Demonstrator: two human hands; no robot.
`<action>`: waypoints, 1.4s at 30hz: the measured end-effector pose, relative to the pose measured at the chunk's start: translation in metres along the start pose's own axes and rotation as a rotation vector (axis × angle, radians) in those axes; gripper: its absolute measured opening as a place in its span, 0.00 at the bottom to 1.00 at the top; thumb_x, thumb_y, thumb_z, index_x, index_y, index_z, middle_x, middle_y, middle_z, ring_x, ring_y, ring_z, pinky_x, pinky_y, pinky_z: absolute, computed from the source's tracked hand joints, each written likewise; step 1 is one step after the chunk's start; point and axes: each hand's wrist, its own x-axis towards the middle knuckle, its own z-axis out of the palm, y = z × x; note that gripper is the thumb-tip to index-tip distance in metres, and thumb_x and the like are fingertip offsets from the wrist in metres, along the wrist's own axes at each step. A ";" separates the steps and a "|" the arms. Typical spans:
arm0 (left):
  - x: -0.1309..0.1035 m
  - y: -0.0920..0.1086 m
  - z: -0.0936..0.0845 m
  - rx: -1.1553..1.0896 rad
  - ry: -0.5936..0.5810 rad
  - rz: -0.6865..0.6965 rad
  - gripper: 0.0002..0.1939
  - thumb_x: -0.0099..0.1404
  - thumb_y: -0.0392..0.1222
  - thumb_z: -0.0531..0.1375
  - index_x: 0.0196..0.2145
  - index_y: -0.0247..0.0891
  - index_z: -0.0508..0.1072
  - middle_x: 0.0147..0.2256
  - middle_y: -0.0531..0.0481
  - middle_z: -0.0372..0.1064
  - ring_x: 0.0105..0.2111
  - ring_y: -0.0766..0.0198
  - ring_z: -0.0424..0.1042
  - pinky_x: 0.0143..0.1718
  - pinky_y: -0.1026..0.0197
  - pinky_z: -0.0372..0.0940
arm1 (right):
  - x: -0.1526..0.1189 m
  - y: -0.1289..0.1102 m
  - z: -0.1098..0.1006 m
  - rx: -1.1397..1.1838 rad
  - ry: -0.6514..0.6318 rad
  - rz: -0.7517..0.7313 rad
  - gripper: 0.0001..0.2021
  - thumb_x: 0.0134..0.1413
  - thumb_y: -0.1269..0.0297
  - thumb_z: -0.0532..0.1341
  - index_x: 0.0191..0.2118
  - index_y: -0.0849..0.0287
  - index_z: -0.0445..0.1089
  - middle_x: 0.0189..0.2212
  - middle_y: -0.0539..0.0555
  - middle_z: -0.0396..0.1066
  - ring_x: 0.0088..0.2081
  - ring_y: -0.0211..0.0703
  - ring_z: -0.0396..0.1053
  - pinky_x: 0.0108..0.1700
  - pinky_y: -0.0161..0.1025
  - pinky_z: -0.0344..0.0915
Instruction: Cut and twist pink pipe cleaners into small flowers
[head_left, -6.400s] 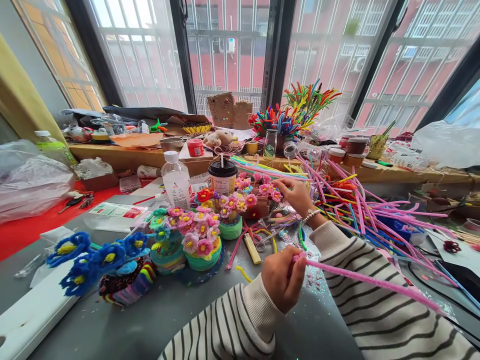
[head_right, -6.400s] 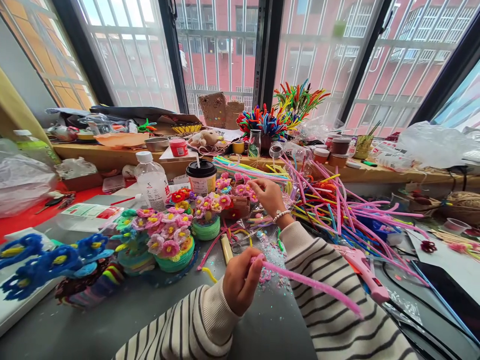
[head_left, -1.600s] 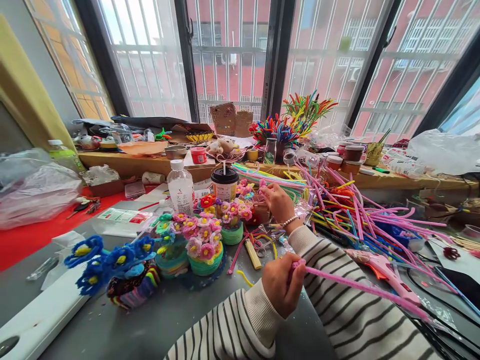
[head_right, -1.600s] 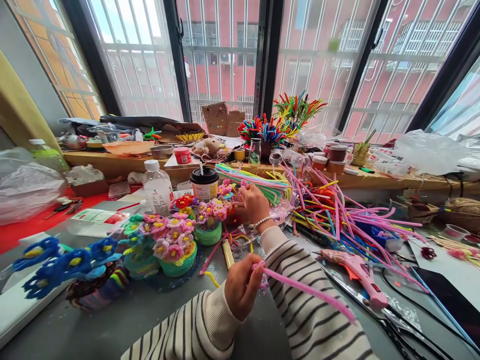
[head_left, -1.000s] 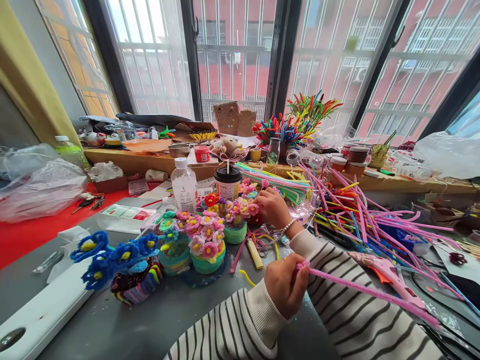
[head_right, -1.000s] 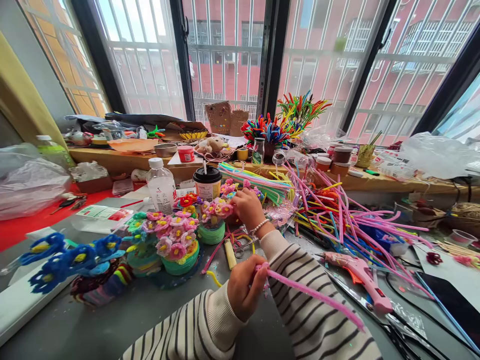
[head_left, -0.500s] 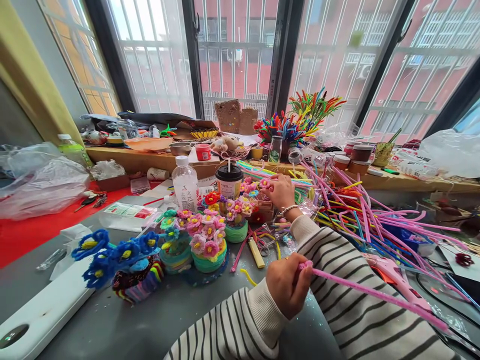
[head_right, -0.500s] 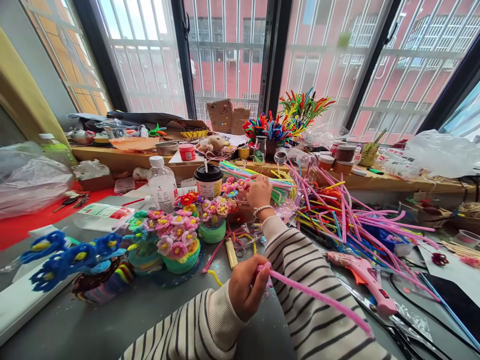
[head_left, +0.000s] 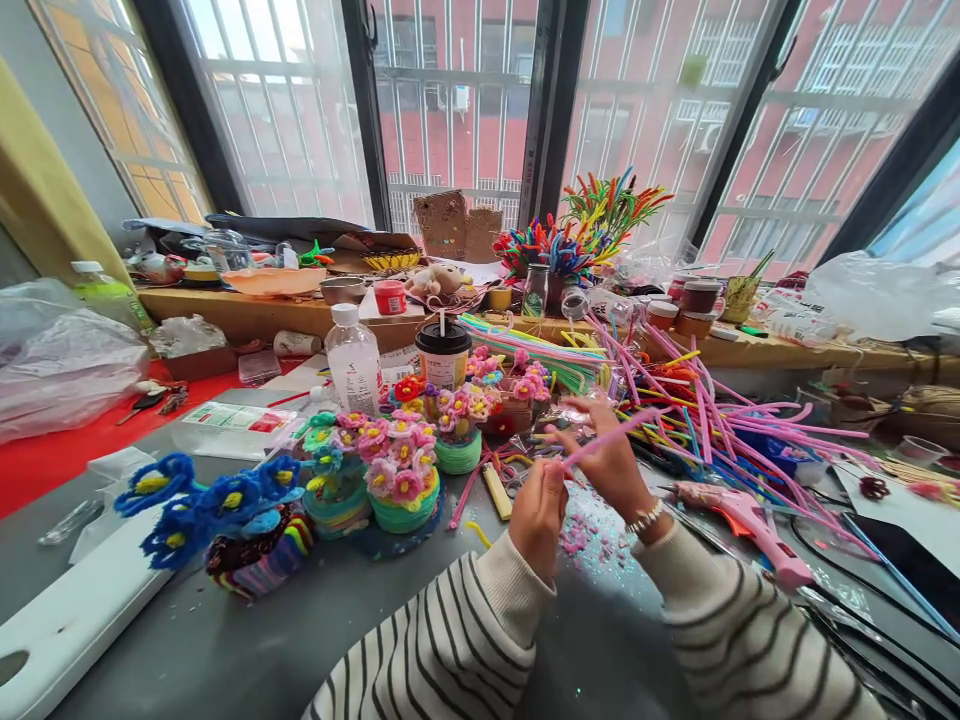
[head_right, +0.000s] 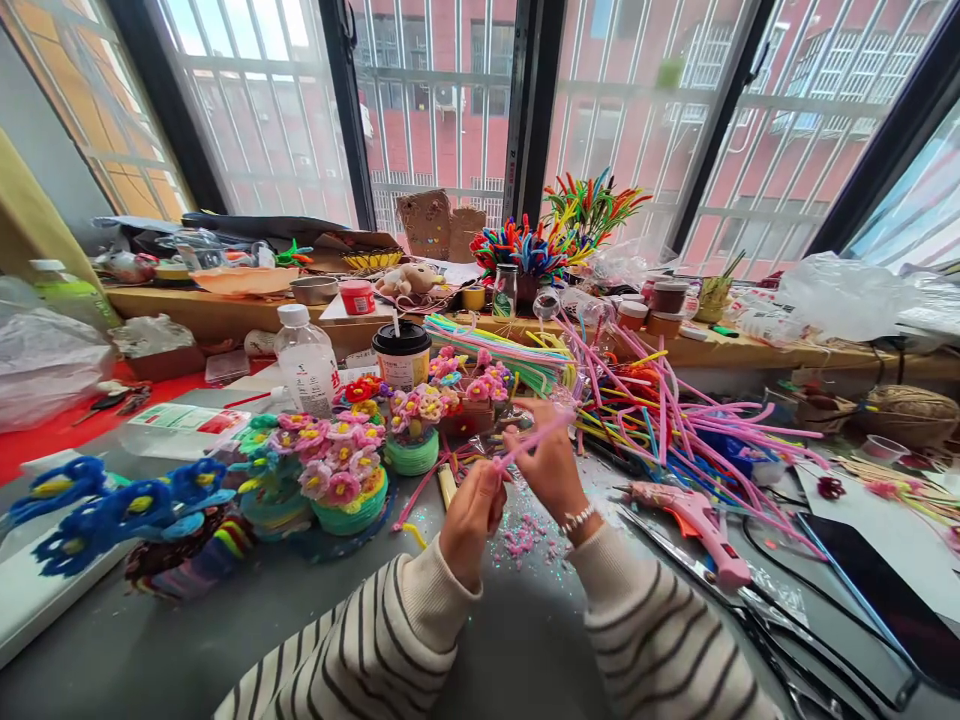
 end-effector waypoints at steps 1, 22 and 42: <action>0.003 0.000 0.000 -0.057 -0.019 -0.039 0.18 0.57 0.55 0.44 0.27 0.36 0.60 0.14 0.60 0.47 0.12 0.75 0.46 0.13 0.69 0.44 | -0.018 -0.001 -0.005 0.130 -0.057 0.109 0.14 0.47 0.59 0.53 0.40 0.59 0.62 0.39 0.56 0.65 0.41 0.45 0.62 0.41 0.42 0.59; 0.005 0.007 0.001 0.246 -0.456 -0.138 0.17 0.50 0.49 0.57 0.32 0.32 0.64 0.19 0.56 0.62 0.14 0.75 0.58 0.16 0.70 0.54 | -0.066 0.000 -0.040 0.555 0.189 0.541 0.10 0.42 0.57 0.58 0.28 0.59 0.69 0.21 0.48 0.65 0.24 0.35 0.60 0.30 0.34 0.58; 0.008 0.011 -0.001 0.011 -0.116 -0.052 0.13 0.43 0.40 0.63 0.29 0.33 0.72 0.25 0.51 0.69 0.25 0.69 0.67 0.31 0.65 0.63 | -0.063 0.006 -0.045 0.665 0.345 0.609 0.12 0.38 0.57 0.60 0.28 0.60 0.70 0.23 0.50 0.69 0.26 0.37 0.63 0.32 0.38 0.61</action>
